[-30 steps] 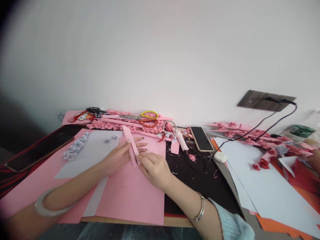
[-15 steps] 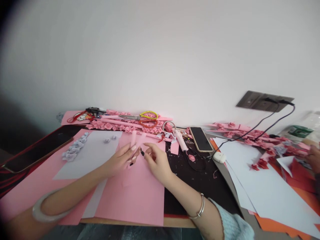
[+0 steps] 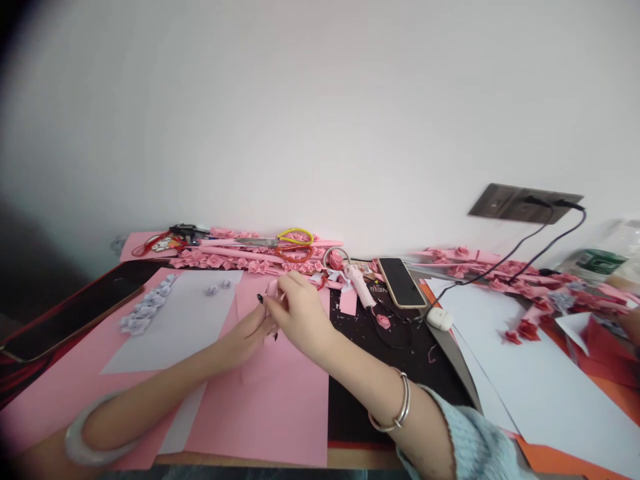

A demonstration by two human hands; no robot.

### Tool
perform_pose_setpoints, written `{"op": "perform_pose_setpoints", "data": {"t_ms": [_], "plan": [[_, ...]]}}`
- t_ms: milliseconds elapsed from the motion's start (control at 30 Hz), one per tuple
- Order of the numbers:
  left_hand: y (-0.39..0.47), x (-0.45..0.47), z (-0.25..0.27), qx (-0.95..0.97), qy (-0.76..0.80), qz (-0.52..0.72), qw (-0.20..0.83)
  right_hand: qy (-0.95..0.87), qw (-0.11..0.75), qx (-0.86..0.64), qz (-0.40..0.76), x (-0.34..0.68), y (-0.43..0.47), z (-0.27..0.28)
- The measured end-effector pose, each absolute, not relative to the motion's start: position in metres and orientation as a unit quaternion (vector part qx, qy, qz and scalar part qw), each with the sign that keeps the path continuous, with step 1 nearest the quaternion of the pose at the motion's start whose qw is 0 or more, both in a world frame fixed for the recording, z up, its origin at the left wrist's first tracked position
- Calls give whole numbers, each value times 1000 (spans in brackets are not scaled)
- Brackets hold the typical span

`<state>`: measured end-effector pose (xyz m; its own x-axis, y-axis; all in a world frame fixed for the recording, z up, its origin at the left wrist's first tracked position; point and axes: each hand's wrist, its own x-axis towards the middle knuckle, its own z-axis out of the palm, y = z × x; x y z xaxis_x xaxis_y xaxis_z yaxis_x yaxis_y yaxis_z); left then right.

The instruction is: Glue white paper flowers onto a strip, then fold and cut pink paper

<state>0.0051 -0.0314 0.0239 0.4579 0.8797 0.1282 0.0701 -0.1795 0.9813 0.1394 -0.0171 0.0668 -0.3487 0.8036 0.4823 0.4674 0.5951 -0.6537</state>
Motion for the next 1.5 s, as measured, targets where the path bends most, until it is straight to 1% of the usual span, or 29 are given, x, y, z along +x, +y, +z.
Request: {"op": "perform_pose_setpoints", "data": {"t_ms": [33, 133, 200, 367, 567, 633, 733, 800, 833, 1000, 1200, 1333, 1500], "plan": [[-31, 5, 24, 665, 355, 382, 533, -793, 409, -397, 215, 137, -17, 68], [-32, 4, 23, 661, 357, 385, 536, -773, 409, -392, 286, 132, -17, 66], [-32, 3, 24, 660, 358, 387, 535, -769, 411, -384, 303, 131, -18, 65], [-33, 1, 23, 662, 369, 388, 524, -804, 397, -362, 256, 130, -19, 64], [-30, 1, 18, 639, 368, 429, 523, -826, 374, -350, 237, 127, -18, 75], [-27, 0, 16, 604, 349, 446, 561, -829, 371, -357, 216, 131, -8, 82], [-20, -4, 15, 538, 318, 454, 635, -820, 378, -422, 81, 142, 23, 87], [-17, -7, 15, 516, 309, 442, 665, -819, 318, -478, -18, 147, 49, 85], [-15, -9, 15, 507, 303, 435, 680, -821, 300, -485, -32, 148, 62, 82], [-14, -16, 19, 464, 265, 387, 751, -852, 227, -468, -66, 141, 109, 65], [-14, -25, 21, 437, 227, 311, 813, -857, 159, -480, -98, 128, 134, 59], [-12, -32, 21, 438, 206, 278, 830, -851, 151, -493, -105, 126, 138, 68], [-11, -37, 21, 466, 210, 270, 817, -835, 172, -515, -88, 138, 126, 86]]}}
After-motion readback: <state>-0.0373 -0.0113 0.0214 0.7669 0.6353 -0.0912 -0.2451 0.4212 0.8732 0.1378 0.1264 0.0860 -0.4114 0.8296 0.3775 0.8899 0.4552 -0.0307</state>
